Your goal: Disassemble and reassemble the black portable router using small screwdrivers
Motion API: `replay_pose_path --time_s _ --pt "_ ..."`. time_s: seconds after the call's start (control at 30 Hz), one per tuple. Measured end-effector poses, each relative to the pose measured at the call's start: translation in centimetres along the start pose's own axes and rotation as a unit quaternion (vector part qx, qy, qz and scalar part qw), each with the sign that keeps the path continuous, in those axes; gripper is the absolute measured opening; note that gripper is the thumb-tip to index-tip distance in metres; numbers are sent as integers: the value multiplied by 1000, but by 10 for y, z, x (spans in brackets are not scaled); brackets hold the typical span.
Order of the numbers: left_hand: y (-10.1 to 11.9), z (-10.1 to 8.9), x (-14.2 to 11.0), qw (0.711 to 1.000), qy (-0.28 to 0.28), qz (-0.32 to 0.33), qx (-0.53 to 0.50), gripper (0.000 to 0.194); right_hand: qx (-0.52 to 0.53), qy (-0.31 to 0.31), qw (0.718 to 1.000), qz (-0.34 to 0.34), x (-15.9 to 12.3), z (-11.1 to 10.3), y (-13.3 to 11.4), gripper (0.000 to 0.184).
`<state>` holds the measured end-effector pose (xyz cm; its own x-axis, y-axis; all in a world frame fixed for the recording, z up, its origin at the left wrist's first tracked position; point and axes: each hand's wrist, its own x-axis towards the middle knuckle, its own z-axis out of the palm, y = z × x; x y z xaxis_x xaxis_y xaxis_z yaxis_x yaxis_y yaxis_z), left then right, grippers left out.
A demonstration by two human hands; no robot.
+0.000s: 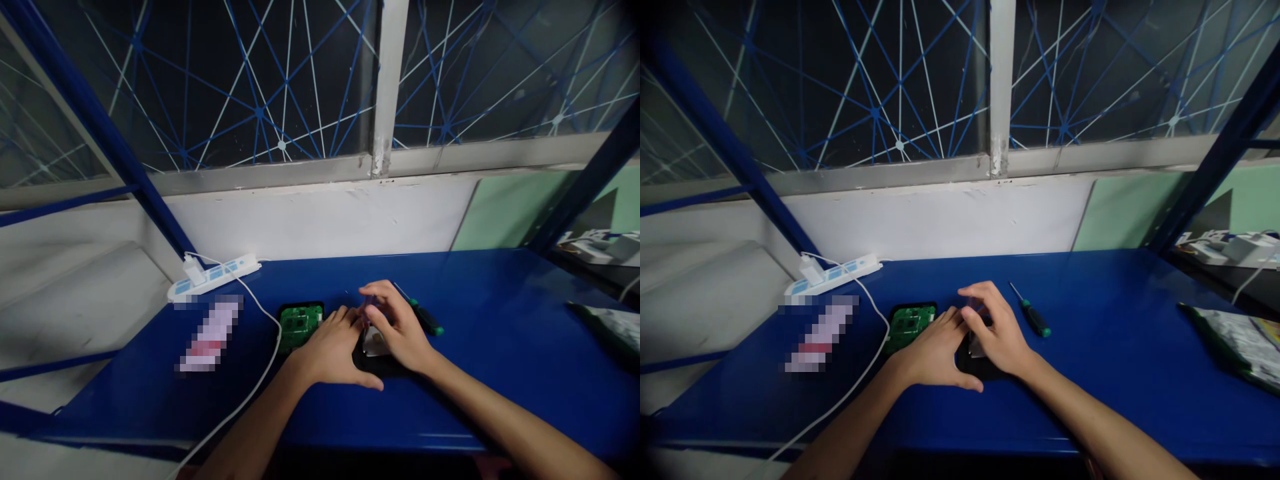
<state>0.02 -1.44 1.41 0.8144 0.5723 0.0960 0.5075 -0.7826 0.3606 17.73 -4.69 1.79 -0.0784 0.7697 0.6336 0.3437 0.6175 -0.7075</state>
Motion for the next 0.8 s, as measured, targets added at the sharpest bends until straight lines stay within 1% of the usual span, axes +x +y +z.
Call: replay_pose_path --time_s 0.23,0.43,0.5,0.57,0.63,0.7,0.8 --pt "0 0 0 1000 -4 -5 -2 103 12 21 1000 -1 3 -1 1 21" --pt "-2 2 0 1000 8 7 10 94 5 85 996 -36 4 -2 0 11" --pt "-3 2 0 1000 10 9 16 94 22 82 996 -11 4 -2 -1 17" --pt "-3 2 0 1000 10 11 18 94 38 63 997 29 2 -2 -4 24" --pt "-2 1 0 1000 10 11 14 95 39 41 997 47 1 -2 -6 25" --pt "-2 1 0 1000 7 9 5 97 29 26 999 26 1 -3 -7 24" --pt "-1 0 1 1000 1 8 -14 96 1 26 999 -28 2 -4 -6 20"
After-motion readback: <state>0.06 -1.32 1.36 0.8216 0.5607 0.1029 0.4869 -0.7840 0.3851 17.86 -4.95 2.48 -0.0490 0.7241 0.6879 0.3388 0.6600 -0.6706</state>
